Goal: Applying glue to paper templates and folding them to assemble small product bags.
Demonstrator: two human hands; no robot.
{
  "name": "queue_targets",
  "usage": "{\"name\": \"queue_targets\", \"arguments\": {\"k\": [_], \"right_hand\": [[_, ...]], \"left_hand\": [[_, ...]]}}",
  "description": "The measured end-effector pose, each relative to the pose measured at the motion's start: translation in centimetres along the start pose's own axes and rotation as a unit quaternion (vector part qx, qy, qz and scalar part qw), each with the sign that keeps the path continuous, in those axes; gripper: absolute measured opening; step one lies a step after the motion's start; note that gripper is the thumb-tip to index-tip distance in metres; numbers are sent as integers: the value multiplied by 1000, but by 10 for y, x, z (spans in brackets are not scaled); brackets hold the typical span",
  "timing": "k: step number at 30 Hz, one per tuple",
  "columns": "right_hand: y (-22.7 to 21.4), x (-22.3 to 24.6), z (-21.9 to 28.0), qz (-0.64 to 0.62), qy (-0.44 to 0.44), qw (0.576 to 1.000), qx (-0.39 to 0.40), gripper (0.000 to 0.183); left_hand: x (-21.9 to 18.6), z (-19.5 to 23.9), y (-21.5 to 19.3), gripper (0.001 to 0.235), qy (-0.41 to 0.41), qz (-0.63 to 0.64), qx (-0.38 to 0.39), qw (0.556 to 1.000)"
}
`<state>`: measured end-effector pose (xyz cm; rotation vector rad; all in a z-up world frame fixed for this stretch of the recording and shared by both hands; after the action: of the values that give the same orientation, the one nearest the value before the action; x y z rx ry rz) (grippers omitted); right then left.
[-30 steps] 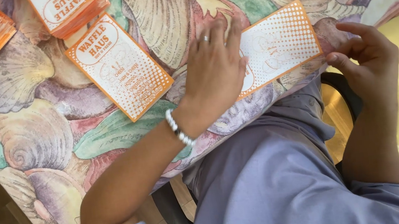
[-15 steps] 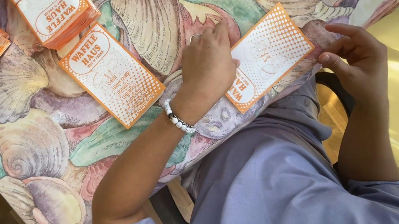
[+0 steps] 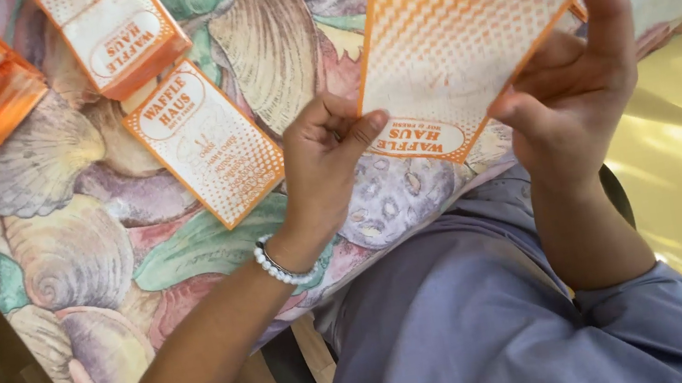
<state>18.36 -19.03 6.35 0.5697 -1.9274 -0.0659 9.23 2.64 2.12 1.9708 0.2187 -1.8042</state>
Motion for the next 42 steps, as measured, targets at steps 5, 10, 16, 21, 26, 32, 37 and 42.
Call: {"name": "queue_targets", "arguments": {"k": [5, 10, 16, 21, 26, 32, 37, 42], "right_hand": [[47, 46, -16, 235, -147, 961, 12, 70], [64, 38, -6, 305, -140, 940, 62, 76], [80, 40, -5, 200, -150, 964, 95, 80], [64, 39, -7, 148, -140, 977, 55, 76], [60, 38, -4, 190, -132, 972, 36, 75], [56, 39, -2, 142, -143, 978, 44, 70], [55, 45, 1, 158, -141, 977, 35, 64], [52, 42, 0, 172, -141, 974, 36, 60]], "left_hand": [[-21, -4, -12, 17, 13, 32, 25, 999], [-92, 6, -12, 35, 109, -60, 38, 992], [-103, 9, -25, 16, 133, -122, -31, 983], [-108, 11, -18, 18, 141, -111, 4, 984], [-123, 16, -17, 11, 174, -177, 2, 969], [-121, 11, -16, 7, 183, -173, 7, 968], [-121, 13, -10, 10, 176, -120, 30, 977], [-114, 12, -15, 8, 171, -167, 4, 971]]}}
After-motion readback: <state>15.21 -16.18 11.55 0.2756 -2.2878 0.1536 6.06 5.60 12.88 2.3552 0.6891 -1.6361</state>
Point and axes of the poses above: each hand's wrist, its own z-axis away from the middle knuckle, its own y-axis out of the palm, x = y × z, the point moved 10 cm from there along -z, towards the middle knuckle, and after that the axes turned 2 degrees about -x, right-handed, at the moved point
